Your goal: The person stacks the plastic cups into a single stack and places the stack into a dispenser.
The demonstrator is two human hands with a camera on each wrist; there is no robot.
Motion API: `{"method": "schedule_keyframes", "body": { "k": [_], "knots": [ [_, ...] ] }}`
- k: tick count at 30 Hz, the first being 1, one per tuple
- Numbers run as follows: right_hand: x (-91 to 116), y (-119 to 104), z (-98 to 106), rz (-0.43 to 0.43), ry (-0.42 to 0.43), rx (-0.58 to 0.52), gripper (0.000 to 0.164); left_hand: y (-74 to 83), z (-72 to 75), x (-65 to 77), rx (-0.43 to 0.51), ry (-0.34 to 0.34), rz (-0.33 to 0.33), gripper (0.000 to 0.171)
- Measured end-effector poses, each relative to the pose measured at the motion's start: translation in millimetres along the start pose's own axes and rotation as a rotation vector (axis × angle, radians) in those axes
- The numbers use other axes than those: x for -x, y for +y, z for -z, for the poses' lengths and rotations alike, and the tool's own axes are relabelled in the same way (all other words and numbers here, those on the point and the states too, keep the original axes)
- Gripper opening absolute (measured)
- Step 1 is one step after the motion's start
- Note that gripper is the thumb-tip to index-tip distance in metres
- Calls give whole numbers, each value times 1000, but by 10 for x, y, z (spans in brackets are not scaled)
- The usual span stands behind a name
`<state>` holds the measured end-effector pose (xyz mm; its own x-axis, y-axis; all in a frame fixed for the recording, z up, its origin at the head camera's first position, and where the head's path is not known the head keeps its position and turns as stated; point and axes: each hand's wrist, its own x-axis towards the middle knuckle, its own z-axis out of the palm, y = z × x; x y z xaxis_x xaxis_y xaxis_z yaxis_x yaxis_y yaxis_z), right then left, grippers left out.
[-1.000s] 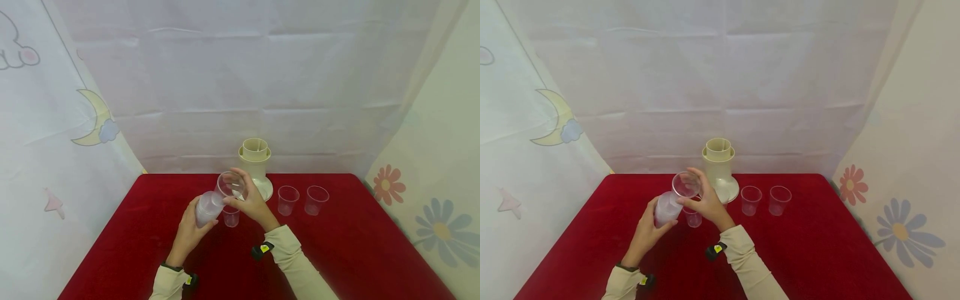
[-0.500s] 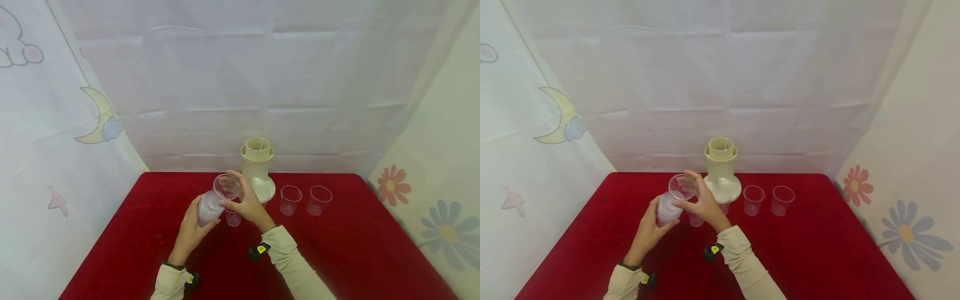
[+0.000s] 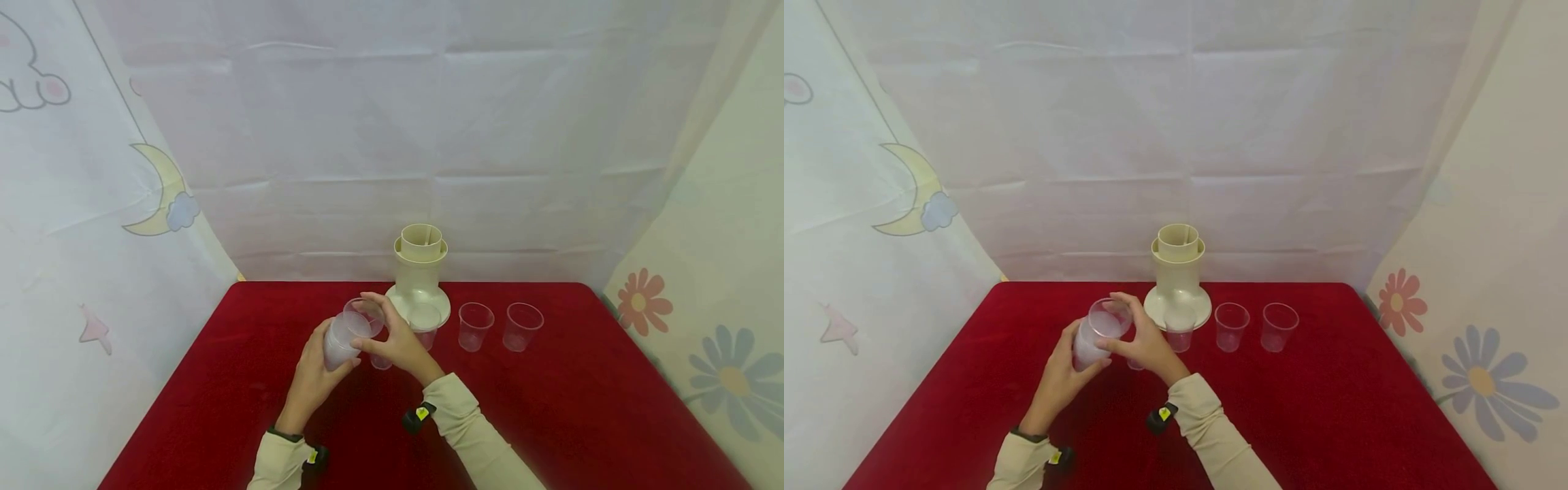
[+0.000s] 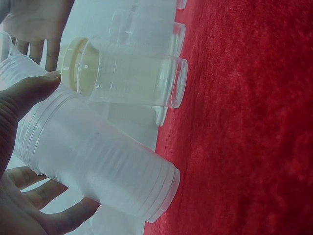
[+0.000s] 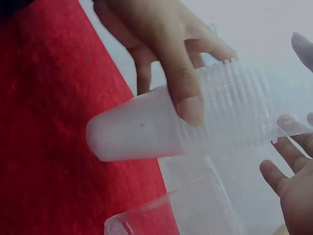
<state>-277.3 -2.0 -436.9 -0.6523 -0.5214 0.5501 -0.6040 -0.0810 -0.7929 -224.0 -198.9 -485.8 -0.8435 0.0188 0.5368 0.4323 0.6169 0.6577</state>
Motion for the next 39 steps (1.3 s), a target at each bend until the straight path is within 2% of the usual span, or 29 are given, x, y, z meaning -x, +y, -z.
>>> {"method": "schedule_keyframes", "body": {
  "k": [9, 14, 19, 25, 32, 39],
  "knots": [
    [95, 98, -43, -109, -53, 58, 82, -1, -11, 46, -10, -10, 3, 86],
    [156, 159, -63, -133, -59, 67, 83, -28, -33, 88, -14, -18, 9, 85],
    [203, 208, -65, -132, -52, 63, 85, -37, -50, 108, -10, -17, 2, 85],
    [245, 207, 7, -72, -11, 53, 86, -30, -75, 93, -4, -24, 21, 85],
    [197, 67, 175, -58, 28, 123, 89, -11, -51, 38, -11, -6, 15, 88],
    [198, -299, 334, -33, 79, 150, 87, -19, -34, -31, -15, 7, 14, 87]
  ]
}}
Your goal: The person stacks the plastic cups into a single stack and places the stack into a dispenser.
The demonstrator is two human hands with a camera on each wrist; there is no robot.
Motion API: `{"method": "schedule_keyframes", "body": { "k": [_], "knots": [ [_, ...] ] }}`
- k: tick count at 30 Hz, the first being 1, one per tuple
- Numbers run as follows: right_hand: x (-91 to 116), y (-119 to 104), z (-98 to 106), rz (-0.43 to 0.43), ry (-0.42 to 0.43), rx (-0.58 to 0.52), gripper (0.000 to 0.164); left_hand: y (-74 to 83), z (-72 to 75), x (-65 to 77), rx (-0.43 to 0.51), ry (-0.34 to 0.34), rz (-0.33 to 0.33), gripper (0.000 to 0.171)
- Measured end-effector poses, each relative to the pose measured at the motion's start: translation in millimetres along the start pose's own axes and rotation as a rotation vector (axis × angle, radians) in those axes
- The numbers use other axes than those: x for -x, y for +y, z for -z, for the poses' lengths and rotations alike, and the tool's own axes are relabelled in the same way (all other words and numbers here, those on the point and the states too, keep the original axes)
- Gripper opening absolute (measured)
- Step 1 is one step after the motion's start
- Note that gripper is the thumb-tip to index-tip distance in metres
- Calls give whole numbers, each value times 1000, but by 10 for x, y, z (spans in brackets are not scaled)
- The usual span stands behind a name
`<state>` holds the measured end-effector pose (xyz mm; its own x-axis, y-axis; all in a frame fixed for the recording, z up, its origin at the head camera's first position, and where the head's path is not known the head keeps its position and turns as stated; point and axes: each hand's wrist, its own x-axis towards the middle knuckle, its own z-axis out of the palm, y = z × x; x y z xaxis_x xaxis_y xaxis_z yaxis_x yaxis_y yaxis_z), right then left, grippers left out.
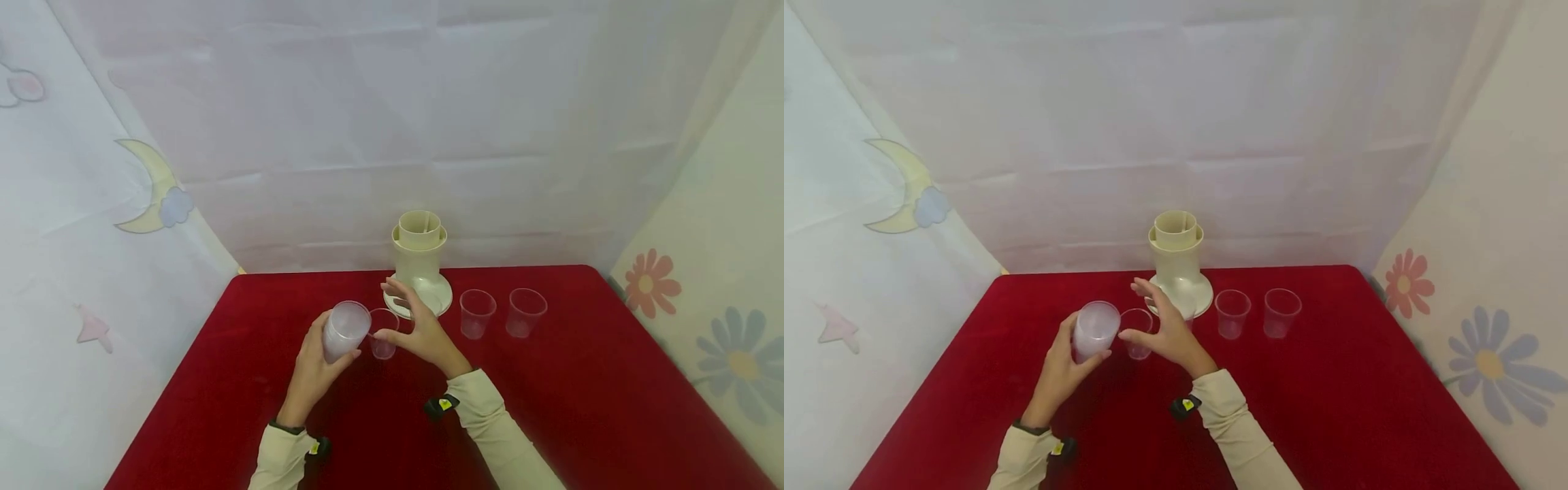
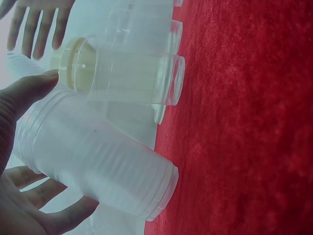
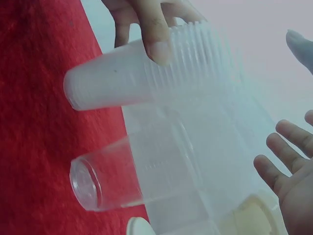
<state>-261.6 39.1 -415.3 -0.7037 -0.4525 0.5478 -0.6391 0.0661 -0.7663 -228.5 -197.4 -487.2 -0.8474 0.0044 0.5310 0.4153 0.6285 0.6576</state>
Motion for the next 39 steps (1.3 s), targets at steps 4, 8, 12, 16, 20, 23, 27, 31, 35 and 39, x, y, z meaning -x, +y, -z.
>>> {"method": "schedule_keyframes", "body": {
  "k": [4, 8, 12, 16, 20, 23, 27, 31, 35, 39],
  "knots": [
    [3, 129, 82, 20, 21, 13, 87, 4, 8, -30, 1, 3, 12, 87],
    [15, 272, 160, 56, 44, 48, 85, -2, 8, -32, 9, 10, 7, 87],
    [56, 271, 243, 56, 86, 73, 86, -17, 0, 6, 20, 13, 13, 86],
    [79, 223, 329, 91, 142, 91, 88, -31, -9, 45, 11, 23, 24, 86],
    [95, 56, 426, 126, 174, 122, 87, -33, -9, 65, 7, 24, 40, 87],
    [110, -80, 514, 111, 189, 137, 84, -33, -16, 67, 8, 18, 44, 87],
    [128, -112, 627, 74, 207, 140, 82, -31, -24, 66, 5, 23, 38, 88],
    [145, 58, 734, 39, 243, 157, 86, -34, -31, 54, 3, 27, 28, 88],
    [168, 228, 825, 25, 280, 162, 89, -41, -40, 30, -3, 21, 24, 88],
    [195, 276, 878, 32, 291, 158, 87, -39, -47, 13, -2, 10, 24, 89]
  ]
}}
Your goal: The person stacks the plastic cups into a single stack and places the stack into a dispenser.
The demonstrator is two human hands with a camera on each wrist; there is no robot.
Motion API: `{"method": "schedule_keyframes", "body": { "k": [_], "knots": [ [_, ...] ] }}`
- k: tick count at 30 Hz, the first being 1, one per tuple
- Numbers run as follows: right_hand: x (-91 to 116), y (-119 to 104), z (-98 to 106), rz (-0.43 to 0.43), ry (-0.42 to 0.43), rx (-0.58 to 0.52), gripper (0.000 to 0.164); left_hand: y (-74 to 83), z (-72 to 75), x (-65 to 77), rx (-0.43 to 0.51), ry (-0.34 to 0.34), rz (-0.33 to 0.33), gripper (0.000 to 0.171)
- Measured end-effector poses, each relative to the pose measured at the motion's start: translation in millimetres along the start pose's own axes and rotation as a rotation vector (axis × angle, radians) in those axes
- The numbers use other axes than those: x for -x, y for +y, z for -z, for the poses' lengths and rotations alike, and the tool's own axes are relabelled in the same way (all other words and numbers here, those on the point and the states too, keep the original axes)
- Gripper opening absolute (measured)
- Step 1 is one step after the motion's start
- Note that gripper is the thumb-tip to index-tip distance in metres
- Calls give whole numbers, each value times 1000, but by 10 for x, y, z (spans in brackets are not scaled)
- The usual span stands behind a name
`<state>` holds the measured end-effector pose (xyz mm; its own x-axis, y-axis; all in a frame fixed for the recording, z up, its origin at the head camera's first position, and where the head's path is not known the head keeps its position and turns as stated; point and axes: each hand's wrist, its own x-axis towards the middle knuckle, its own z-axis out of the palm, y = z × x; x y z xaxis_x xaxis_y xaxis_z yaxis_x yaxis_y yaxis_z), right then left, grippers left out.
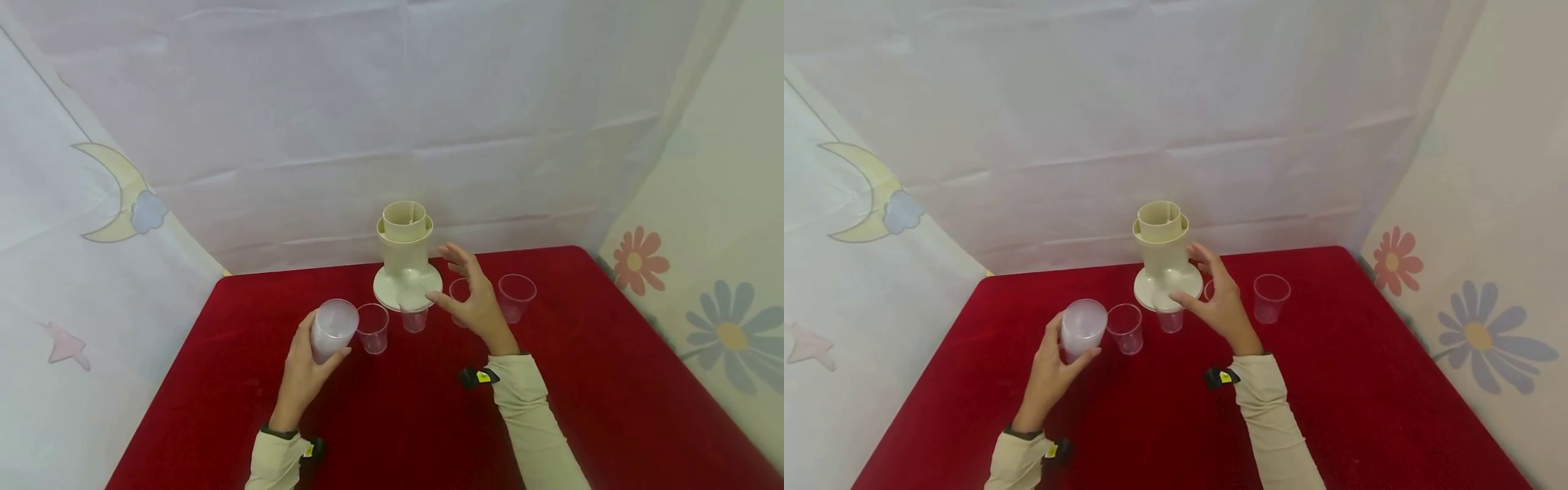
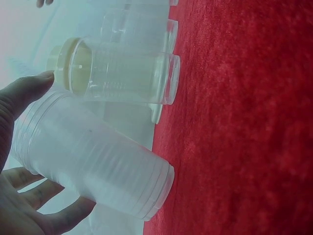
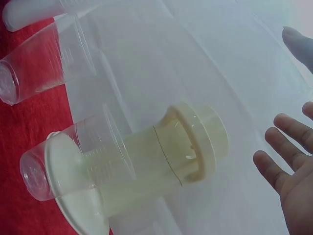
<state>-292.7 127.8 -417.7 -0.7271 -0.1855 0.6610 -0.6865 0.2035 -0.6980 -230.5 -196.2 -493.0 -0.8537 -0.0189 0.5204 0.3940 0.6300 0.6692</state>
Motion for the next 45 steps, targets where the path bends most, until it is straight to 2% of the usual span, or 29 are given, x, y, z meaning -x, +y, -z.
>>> {"method": "schedule_keyframes", "body": {
  "k": [10, 18, 22, 30, 45],
  "knots": [
    [-3, -8, 34, -27, 7, 13, 88, 13, 3, -3, -6, -4, 8, 88],
    [-22, -321, 86, -39, 16, 17, 82, 2, 3, -4, 4, 6, -8, 87],
    [-21, -381, 131, -50, 24, 25, 80, -2, 3, -3, 4, 9, -14, 88],
    [7, -348, 232, -54, 53, 43, 83, 12, 15, 16, 4, -2, 2, 89],
    [18, -289, 272, -85, 81, 56, 83, -8, 1, 23, -4, 11, -5, 90]
  ]
}}
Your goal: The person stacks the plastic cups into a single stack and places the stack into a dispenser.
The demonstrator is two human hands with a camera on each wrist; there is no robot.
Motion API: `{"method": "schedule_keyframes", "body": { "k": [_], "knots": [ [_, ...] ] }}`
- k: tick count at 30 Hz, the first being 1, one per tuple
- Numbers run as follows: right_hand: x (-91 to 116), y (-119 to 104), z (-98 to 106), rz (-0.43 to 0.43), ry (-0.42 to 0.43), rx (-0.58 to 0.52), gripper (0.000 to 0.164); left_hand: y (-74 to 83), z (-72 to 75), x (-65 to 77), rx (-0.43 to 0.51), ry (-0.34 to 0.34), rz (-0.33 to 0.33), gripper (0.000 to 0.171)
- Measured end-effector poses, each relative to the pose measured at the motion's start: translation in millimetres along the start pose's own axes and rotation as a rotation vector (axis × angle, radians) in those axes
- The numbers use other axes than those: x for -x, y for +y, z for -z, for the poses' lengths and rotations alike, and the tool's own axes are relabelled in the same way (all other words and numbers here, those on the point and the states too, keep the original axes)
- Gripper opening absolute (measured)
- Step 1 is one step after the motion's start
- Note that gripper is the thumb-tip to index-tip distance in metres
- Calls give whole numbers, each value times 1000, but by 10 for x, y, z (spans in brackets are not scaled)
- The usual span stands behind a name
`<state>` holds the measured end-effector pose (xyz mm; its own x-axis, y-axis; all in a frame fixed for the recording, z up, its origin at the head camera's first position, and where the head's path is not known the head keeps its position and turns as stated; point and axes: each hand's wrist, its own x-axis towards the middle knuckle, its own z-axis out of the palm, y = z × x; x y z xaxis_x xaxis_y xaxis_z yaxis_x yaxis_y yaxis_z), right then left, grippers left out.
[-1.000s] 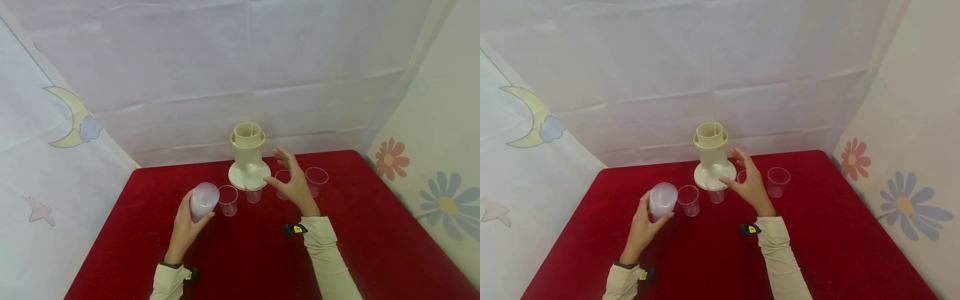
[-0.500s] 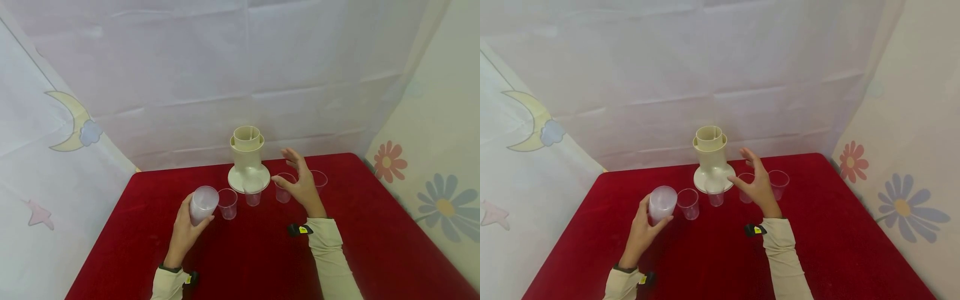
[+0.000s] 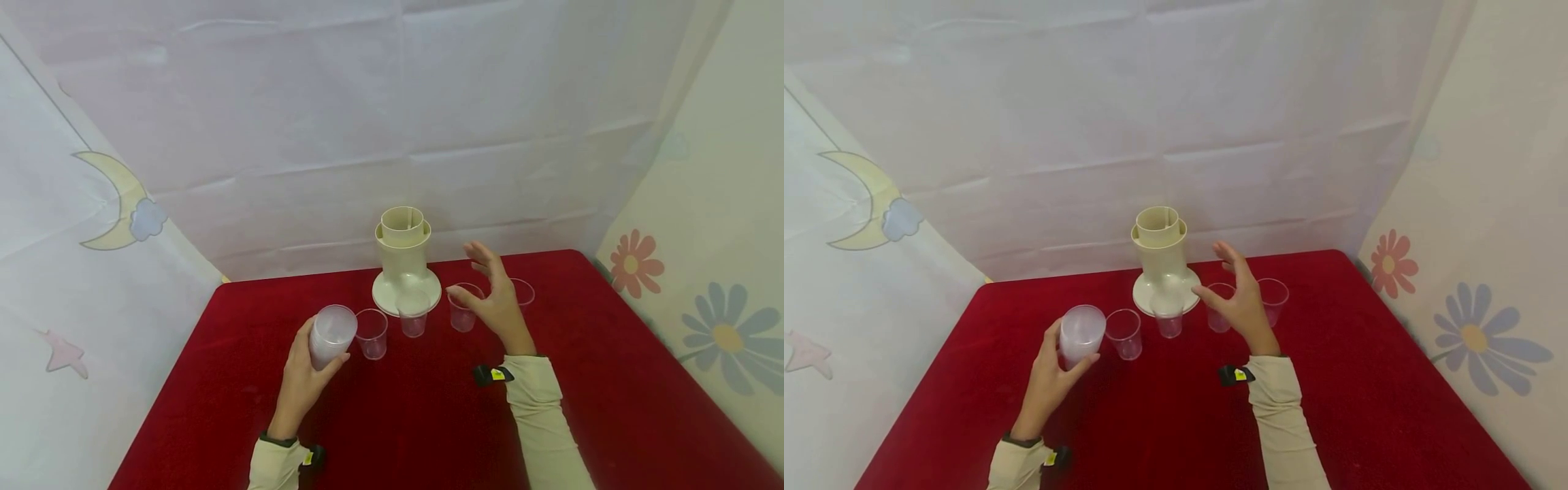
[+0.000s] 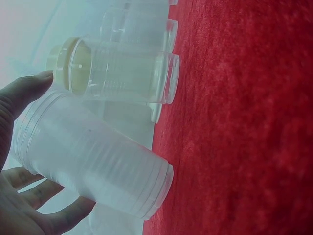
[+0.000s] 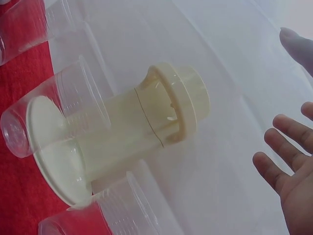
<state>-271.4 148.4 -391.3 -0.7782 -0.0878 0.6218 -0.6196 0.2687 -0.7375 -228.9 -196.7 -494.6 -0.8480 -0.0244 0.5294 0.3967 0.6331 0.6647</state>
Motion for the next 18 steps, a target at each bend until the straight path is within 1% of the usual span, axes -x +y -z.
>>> {"method": "schedule_keyframes", "body": {
  "k": [10, 18],
  "knots": [
    [6, 0, 96, 0, 24, 23, 81, -14, -23, 3, 13, 11, -25, 89],
    [-1, 100, 160, -18, 53, 36, 80, -28, -20, -3, 4, 8, -22, 89]
  ]
}}
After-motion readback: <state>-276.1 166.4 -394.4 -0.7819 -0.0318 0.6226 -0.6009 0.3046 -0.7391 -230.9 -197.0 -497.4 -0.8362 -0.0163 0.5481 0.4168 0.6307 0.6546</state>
